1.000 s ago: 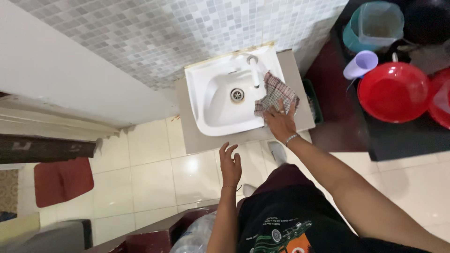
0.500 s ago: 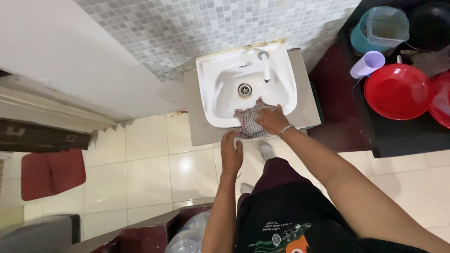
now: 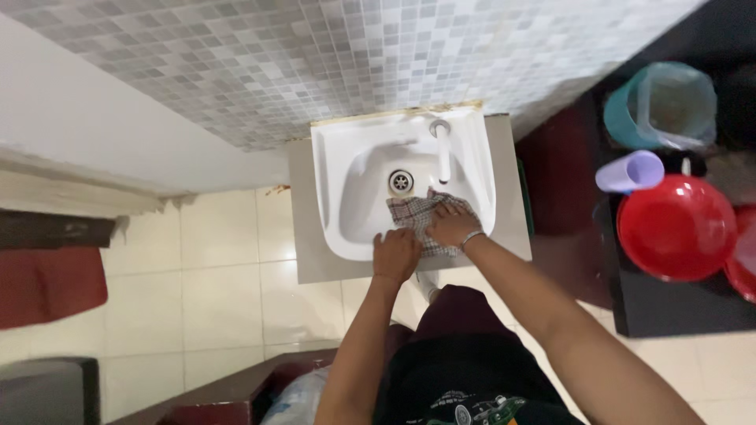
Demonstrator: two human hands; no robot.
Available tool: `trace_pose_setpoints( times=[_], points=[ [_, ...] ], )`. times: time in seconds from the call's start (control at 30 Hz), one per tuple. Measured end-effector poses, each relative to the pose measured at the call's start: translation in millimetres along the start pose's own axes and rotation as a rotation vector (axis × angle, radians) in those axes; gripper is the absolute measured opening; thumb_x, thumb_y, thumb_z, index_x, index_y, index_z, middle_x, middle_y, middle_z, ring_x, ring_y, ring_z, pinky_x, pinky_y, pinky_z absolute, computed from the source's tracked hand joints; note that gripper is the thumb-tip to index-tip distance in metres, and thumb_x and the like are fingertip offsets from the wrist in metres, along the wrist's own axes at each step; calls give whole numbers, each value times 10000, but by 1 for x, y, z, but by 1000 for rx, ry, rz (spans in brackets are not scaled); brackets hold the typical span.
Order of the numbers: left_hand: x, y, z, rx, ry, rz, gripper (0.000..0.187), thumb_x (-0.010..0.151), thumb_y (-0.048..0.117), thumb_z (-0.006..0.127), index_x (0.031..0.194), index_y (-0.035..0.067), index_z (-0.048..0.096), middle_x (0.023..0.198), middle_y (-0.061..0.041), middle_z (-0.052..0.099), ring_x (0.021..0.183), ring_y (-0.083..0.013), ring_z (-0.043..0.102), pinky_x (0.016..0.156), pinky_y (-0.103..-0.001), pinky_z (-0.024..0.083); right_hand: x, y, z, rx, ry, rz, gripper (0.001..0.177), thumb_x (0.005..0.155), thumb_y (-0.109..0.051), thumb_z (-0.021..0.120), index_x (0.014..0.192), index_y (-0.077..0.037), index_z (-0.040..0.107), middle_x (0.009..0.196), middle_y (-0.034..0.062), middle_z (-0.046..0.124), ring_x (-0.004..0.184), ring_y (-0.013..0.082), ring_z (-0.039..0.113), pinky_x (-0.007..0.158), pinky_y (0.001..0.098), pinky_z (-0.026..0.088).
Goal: The person wipes the interior, basin, and fixtures of a white sink using a patterned cloth by hand.
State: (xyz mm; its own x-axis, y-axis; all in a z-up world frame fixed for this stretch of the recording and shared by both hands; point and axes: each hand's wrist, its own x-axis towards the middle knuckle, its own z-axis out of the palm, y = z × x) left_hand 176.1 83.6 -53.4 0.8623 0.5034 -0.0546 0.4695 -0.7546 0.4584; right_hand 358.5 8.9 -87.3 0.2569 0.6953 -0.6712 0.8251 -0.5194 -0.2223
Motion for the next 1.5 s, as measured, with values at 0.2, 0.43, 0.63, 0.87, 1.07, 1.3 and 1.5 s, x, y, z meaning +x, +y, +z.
trace_pose_setpoints(
  times=[0.2,0.43,0.63,0.87,1.07,1.3,1.5],
  points=[
    [43,-10,-9,330,-68,-306,319,925,329,581,865,79,770,1066,-137,707,1107,-339,599,1030,-622,396,56,-6,2,-20,-14,-22,773,1024,-502,359,1621,-112,62,1724,122,19,1572,324,-52,1251,488,-2],
    [102,-43,52,-488,147,-289,453,914,-19,491,1348,0,617,1473,-231,513,1366,-441,457,1124,-466,405,88,-12,6,-123,177,-152,818,966,-415,516,1613,-52,172,1691,181,155,1581,348,65,1264,480,68],
    [98,-48,89,-79,17,-262,543,977,113,497,1507,13,445,1631,-215,330,1485,-410,327,1236,-478,302,85,-4,18,-211,183,-189,844,937,-370,555,1617,-64,160,1703,167,138,1571,339,80,1256,474,62],
    [81,-36,54,5,-547,-445,711,1015,478,242,1610,94,175,1696,-111,69,1561,-305,49,1235,-475,69,75,6,42,-113,-91,-132,709,1032,-403,343,1642,-124,110,1728,105,13,1584,276,-9,1275,464,48],
    [52,-52,52,67,-520,-269,693,1062,479,191,1532,25,424,1645,-173,325,1551,-335,239,1274,-494,84,30,-29,21,-19,-55,-62,526,1019,-352,382,1473,-103,470,1610,123,389,1403,341,444,1156,502,366],
    [-5,-62,6,240,-459,-167,655,1099,470,254,1449,14,569,1537,-178,522,1481,-328,399,1302,-500,126,-39,-103,32,81,345,-22,439,972,-339,501,1375,-207,615,1392,64,648,1267,303,633,1108,531,432],
    [-62,-68,-35,244,-248,-159,689,1025,506,378,1542,51,369,1638,-111,314,1541,-269,211,1222,-517,187,-58,-141,59,8,605,-129,643,856,-357,635,1450,-141,516,1480,105,543,1382,284,479,1187,535,279]
  ],
)
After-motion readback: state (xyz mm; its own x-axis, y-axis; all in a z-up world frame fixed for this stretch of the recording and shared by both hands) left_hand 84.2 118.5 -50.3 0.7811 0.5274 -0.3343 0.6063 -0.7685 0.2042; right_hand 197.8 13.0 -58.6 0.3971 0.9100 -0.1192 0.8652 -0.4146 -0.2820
